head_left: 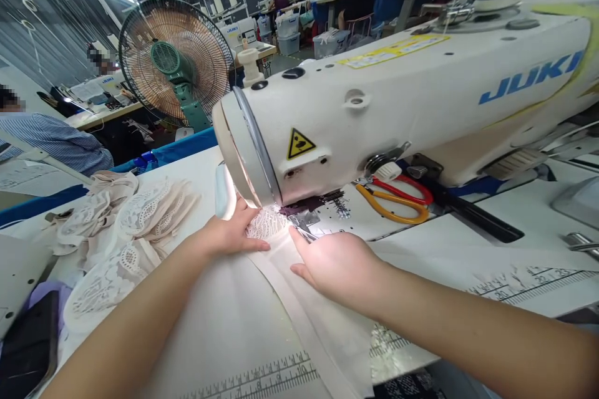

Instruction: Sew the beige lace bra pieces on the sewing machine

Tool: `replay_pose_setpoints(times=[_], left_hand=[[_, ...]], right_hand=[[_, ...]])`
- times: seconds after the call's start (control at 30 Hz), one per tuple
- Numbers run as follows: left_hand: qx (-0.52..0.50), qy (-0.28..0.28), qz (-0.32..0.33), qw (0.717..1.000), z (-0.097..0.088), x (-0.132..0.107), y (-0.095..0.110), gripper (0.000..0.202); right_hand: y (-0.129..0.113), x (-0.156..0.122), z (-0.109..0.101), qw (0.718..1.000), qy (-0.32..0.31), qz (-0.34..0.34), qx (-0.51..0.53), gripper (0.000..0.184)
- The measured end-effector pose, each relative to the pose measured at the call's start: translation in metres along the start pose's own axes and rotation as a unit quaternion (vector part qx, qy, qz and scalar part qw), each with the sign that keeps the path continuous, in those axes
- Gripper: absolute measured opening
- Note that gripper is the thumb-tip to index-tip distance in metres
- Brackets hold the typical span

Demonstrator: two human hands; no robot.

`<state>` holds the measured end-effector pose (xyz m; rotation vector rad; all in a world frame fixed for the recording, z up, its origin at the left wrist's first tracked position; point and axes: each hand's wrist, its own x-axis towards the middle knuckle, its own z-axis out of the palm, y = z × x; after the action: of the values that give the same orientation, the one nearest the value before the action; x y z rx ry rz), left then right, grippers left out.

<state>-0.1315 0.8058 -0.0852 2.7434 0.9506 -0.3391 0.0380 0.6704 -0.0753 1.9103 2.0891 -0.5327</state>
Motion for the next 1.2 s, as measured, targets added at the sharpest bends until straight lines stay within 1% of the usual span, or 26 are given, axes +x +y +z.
replay_pose_setpoints(times=[0.1, 0.17, 0.23, 0.3, 0.37, 0.43, 0.5, 0.53, 0.57, 0.6, 0.67, 0.73, 0.8, 0.87, 1.0, 1.2], left_hand=[[-0.011, -0.015, -0.021, 1.000, -0.006, 0.003, -0.002, 0.064], [-0.014, -0.004, -0.024, 1.000, -0.009, 0.004, -0.003, 0.062], [-0.009, 0.027, -0.020, 0.999, -0.009, 0.001, -0.002, 0.060], [0.006, 0.081, -0.013, 0.997, -0.007, -0.005, 0.006, 0.056], [0.019, 0.153, 0.010, 0.988, -0.001, -0.016, 0.022, 0.048], [0.015, 0.231, 0.063, 0.971, 0.008, -0.030, 0.045, 0.037], [0.003, 0.287, 0.138, 0.948, 0.020, -0.042, 0.071, 0.031], [0.003, 0.298, 0.172, 0.939, 0.026, -0.048, 0.083, 0.030], [0.006, 0.295, 0.197, 0.935, 0.032, -0.052, 0.093, 0.031], [0.012, 0.280, 0.214, 0.936, 0.038, -0.055, 0.101, 0.032], [0.022, 0.230, 0.225, 0.946, 0.047, -0.058, 0.110, 0.038], [0.025, 0.185, 0.218, 0.958, 0.053, -0.058, 0.110, 0.045], [0.024, 0.163, 0.214, 0.963, 0.055, -0.056, 0.105, 0.048], [0.021, 0.163, 0.219, 0.962, 0.054, -0.054, 0.099, 0.047], [0.021, 0.180, 0.238, 0.954, 0.051, -0.051, 0.089, 0.039], [0.025, 0.194, 0.264, 0.944, 0.046, -0.044, 0.072, 0.032]], right_hand=[[0.000, -0.002, 0.002, 1.000, 0.009, 0.002, -0.012, 0.062], [0.001, -0.007, 0.002, 1.000, 0.015, -0.002, -0.024, 0.060], [0.004, -0.015, 0.001, 0.999, 0.022, -0.008, -0.027, 0.056], [0.009, -0.026, 0.003, 0.999, 0.043, -0.019, -0.023, 0.051], [0.017, -0.038, 0.009, 0.994, 0.098, -0.054, -0.022, 0.045], [0.028, -0.049, 0.019, 0.980, 0.162, -0.109, -0.024, 0.035], [0.039, -0.059, 0.032, 0.969, 0.191, -0.157, -0.022, 0.023], [0.045, -0.062, 0.038, 0.967, 0.189, -0.171, -0.018, 0.018], [0.050, -0.065, 0.043, 0.967, 0.182, -0.181, -0.014, 0.016], [0.054, -0.068, 0.048, 0.968, 0.171, -0.185, -0.011, 0.018], [0.061, -0.070, 0.056, 0.971, 0.152, -0.186, -0.006, 0.025], [0.064, -0.071, 0.061, 0.974, 0.137, -0.179, -0.009, 0.031], [0.065, -0.070, 0.063, 0.976, 0.127, -0.174, -0.014, 0.032], [0.064, -0.068, 0.063, 0.976, 0.124, -0.177, -0.015, 0.032], [0.061, -0.063, 0.062, 0.973, 0.136, -0.184, -0.016, 0.035], [0.061, -0.054, 0.058, 0.963, 0.181, -0.197, -0.020, 0.037]])
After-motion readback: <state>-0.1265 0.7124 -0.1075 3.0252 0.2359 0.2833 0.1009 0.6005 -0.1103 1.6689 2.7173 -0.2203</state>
